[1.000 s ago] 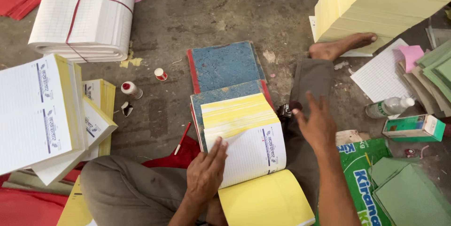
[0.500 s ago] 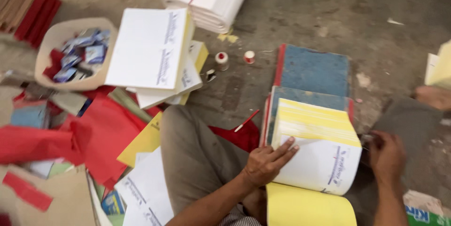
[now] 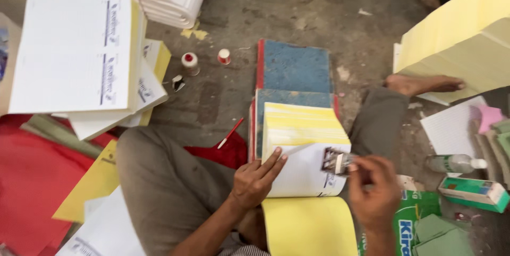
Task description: The person sits on the floor and uses a handheld stapler to bind a stack of yellow and white papers into a notebook. They repeatedly flip through the pages, aligning them before stapling the spine. The person also uses a red pen to mark the pages.
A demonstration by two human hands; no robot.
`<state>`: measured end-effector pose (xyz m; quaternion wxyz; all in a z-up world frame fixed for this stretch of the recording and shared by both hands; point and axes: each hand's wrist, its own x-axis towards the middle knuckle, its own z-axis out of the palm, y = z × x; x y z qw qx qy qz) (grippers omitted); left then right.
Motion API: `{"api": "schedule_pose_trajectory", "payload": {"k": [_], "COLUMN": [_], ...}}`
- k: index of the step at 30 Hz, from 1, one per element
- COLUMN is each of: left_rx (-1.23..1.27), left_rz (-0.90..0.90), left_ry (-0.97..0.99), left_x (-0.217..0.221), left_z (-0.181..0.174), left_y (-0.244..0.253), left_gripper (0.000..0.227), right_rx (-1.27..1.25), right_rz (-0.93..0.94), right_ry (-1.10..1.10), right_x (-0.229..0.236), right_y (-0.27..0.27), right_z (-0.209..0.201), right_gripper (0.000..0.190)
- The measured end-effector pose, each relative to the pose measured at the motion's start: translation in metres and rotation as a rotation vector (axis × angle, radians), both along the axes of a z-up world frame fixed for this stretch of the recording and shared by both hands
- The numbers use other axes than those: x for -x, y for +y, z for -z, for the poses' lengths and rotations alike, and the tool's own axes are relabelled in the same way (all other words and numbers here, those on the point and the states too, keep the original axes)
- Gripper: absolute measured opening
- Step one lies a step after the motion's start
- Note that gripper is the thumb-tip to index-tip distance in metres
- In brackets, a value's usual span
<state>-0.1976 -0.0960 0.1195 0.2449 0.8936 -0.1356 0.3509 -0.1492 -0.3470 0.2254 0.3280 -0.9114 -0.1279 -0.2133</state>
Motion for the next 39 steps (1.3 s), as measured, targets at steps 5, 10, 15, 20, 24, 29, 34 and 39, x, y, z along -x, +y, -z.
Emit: {"api": "schedule_pose_trajectory", "payload": {"k": [5,10,15,20,24,29,34,39], "left_rx": [-0.03,-0.004,0.301,0.644,0.576,0.534,0.379,0.101], "left_rz": [-0.003,0.018,0.074,0.469,0.672,0.83,0.876,0.215], "left_ry": [0.029,0.051,0.22,0.667,0.834,0.997,1.169,0.215], "left_x": [-0.007,-0.005,0.008,0.033,0.053,0.05,0.038,-0.011], "left_z": [0.002,-0.002,-0.015,-0.047,-0.065,-0.07,-0.058,-0.018], "left_y": [0.001,-0.002,-0.016,-0.018,-0.01,-0.007,-0.012,-0.01], "left_gripper": [0.046,0.04,0.029,0.019,0.022,0.021,0.035,0.038], "right_rx": [-0.019,-0.047,0.018,-0.145,-0.128,-0.056,0.01,-0.007], "right_rz": [0.008,-0.023,0.237,0.122,0.061,0.102,0.056,0.084], "right_ry": [0.046,-0.14,-0.352,-0.158,-0.075,0.018,-0.007,-0.059], "right_x": [0.011,0.003,0.009,-0.006,-0.01,-0.007,-0.008,-0.01], "right_y": [0.038,0.025,-0.024,-0.019,0.003,0.007,0.016,0.019], "right_z": [0.011,0.005,-0.042,-0.048,-0.025,-0.002,0.018,0.016], "right_gripper": [0.025,0.021,0.013,0.013,0.015,0.014,0.017,0.016]}}
